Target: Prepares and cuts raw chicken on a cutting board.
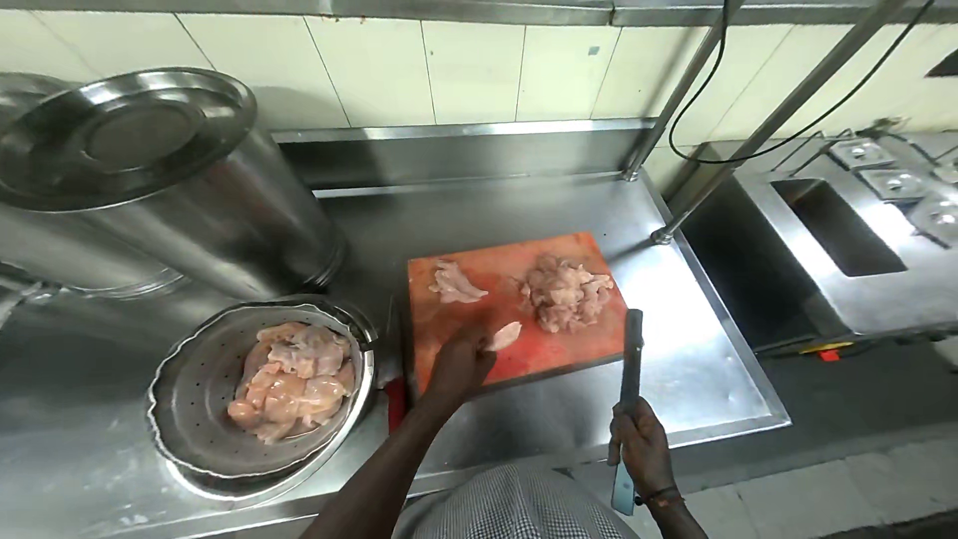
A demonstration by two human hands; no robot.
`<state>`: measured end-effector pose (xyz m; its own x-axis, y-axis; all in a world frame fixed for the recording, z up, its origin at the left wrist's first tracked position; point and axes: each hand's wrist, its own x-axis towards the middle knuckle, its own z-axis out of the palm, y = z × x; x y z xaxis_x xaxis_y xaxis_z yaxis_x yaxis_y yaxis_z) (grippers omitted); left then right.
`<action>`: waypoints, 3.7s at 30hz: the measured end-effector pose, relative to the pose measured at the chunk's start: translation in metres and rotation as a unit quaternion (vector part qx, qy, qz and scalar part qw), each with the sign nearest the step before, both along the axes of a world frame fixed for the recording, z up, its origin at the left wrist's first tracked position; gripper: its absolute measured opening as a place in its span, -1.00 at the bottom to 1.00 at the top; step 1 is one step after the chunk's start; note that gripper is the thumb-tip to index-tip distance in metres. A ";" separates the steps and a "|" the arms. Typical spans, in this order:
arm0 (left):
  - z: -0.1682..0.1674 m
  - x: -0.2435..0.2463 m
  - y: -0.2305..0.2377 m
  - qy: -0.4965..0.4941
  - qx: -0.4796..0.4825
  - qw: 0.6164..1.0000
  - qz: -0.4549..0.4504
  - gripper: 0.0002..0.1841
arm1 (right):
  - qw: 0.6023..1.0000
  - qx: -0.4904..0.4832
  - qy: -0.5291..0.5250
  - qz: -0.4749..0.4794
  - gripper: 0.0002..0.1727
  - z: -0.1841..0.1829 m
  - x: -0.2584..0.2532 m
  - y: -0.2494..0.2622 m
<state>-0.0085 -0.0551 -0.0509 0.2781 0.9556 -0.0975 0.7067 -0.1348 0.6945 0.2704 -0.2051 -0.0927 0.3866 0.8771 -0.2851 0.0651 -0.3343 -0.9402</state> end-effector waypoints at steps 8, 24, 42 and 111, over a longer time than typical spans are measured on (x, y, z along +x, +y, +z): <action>-0.036 -0.022 -0.012 0.030 0.058 0.997 0.032 -0.60 | 0.874 -0.136 -0.322 0.338 -0.64 0.023 -0.042 0.036; -0.081 -0.011 -0.001 0.030 0.189 0.982 -0.003 -0.85 | 0.761 -0.236 -0.424 0.430 -0.58 0.029 -0.112 0.084; -0.077 -0.033 -0.027 -0.082 0.155 0.983 0.056 -0.75 | 0.759 -0.229 -0.443 0.420 -0.59 0.028 -0.080 0.039; -0.015 -0.021 0.105 0.277 0.027 0.955 0.103 -0.51 | 0.989 -0.037 0.104 -0.094 -0.84 -0.048 0.051 -0.019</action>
<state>-0.0293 0.0503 -0.0656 0.0033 0.9922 -0.1243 0.9788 0.0222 0.2034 0.3215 -0.2245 -0.1406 0.4666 0.7697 -0.4358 -0.1967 -0.3901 -0.8995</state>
